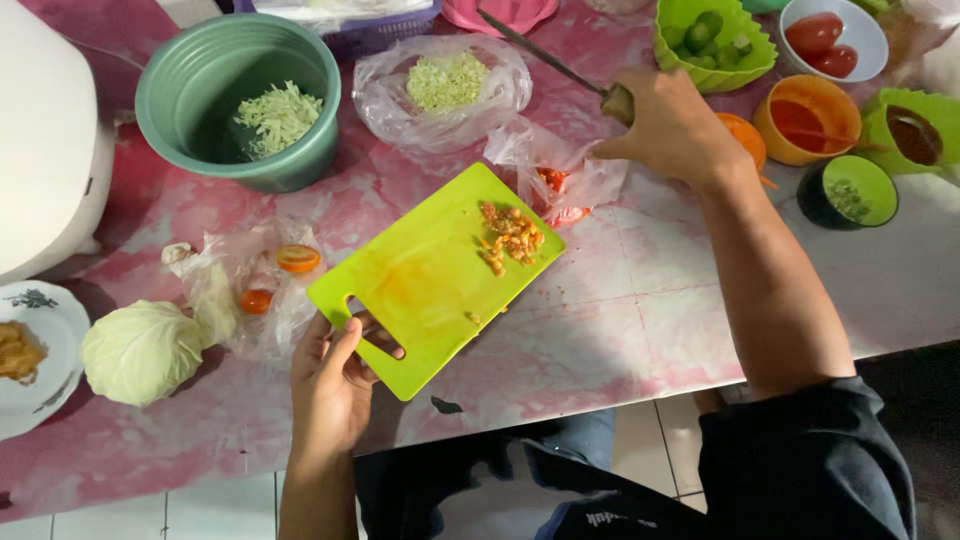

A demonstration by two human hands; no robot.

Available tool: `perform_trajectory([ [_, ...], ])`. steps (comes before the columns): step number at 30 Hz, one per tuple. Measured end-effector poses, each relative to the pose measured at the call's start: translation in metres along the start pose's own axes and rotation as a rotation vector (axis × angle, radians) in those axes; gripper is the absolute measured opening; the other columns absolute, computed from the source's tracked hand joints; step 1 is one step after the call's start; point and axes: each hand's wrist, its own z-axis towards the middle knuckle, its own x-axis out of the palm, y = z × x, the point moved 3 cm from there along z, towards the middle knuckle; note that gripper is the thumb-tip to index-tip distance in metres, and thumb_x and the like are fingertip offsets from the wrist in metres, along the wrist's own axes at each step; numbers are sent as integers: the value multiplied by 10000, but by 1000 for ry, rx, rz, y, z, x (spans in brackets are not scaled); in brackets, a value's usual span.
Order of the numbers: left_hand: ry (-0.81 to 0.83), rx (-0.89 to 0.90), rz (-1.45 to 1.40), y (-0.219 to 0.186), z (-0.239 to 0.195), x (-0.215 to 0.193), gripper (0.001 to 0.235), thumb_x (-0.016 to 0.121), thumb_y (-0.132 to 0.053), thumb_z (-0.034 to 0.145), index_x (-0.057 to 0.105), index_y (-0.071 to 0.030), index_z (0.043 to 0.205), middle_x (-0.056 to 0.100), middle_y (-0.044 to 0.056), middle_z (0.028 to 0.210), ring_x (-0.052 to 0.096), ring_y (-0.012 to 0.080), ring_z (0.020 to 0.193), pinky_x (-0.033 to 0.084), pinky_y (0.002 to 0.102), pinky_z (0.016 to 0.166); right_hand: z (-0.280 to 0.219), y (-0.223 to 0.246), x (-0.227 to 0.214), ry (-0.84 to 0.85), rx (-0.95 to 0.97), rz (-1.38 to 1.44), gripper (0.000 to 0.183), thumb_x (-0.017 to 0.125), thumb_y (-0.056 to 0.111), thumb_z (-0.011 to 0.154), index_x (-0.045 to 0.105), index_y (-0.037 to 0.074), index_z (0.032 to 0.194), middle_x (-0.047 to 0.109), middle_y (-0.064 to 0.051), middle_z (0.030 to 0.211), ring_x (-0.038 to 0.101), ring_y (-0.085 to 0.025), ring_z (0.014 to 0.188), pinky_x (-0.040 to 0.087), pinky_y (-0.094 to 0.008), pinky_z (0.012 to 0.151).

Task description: The person uses a knife to scrape sliced chili peppers off a cutting board into a plastic bag, then picks up and slices a small orange chili pepper into several pieces on the cutting board.

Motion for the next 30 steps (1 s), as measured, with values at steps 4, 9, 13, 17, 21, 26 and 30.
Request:
perform_trajectory([
  [4, -18, -33, -13, 7, 7, 5, 334, 576, -105, 1022, 529, -17, 1341, 715, 149, 1057, 715, 219, 795, 602, 341, 682, -2, -19, 21, 55, 29, 10, 391, 904, 145, 678, 647, -51, 896, 632, -190, 773, 595, -321, 667, 496, -434, 653],
  [9, 1, -74, 6, 14, 17, 16, 365, 607, -140, 1006, 555, -29, 1350, 709, 121, 1021, 710, 200, 787, 598, 322, 675, -9, -35, 20, -92, 126, 80, 236, 788, 84, 803, 644, -39, 943, 594, -143, 734, 542, -247, 625, 484, -389, 642],
  [13, 43, -97, -15, 21, 27, 24, 360, 617, -142, 1002, 560, -24, 1338, 713, 126, 1022, 713, 207, 784, 602, 325, 670, -14, -40, 21, -187, 211, 177, 231, 788, 98, 843, 623, -30, 939, 523, -106, 717, 457, -187, 655, 442, -371, 600],
  [17, 13, -147, -37, 30, 35, 31, 352, 618, -142, 996, 554, -37, 1325, 711, 114, 1051, 719, 198, 829, 613, 328, 697, -24, -45, 27, -164, 230, 232, 256, 805, 131, 868, 612, -21, 940, 530, -52, 730, 466, -148, 674, 449, -340, 629],
  [21, 14, -108, -31, 25, 40, 36, 341, 618, -151, 1008, 562, -28, 1322, 704, 116, 1069, 713, 196, 834, 627, 334, 717, -35, -42, 23, -110, 199, 275, 279, 827, 172, 803, 640, 14, 935, 612, 0, 789, 551, -116, 705, 480, -310, 663],
  [26, 2, -23, -32, 18, 46, 39, 269, 599, -126, 1033, 548, -43, 1283, 698, 126, 1108, 718, 204, 875, 623, 346, 742, -57, -30, 16, 56, 395, 225, 391, 893, 255, 722, 653, 31, 935, 556, -63, 741, 524, -188, 640, 458, -366, 592],
  [30, -31, -15, -41, 23, 51, 47, 261, 570, -112, 1018, 566, -63, 1274, 683, 108, 1121, 727, 196, 906, 639, 364, 774, -68, -24, 25, 38, 371, 237, 406, 879, 187, 666, 649, 34, 963, 574, -69, 755, 551, -195, 663, 477, -370, 598],
])
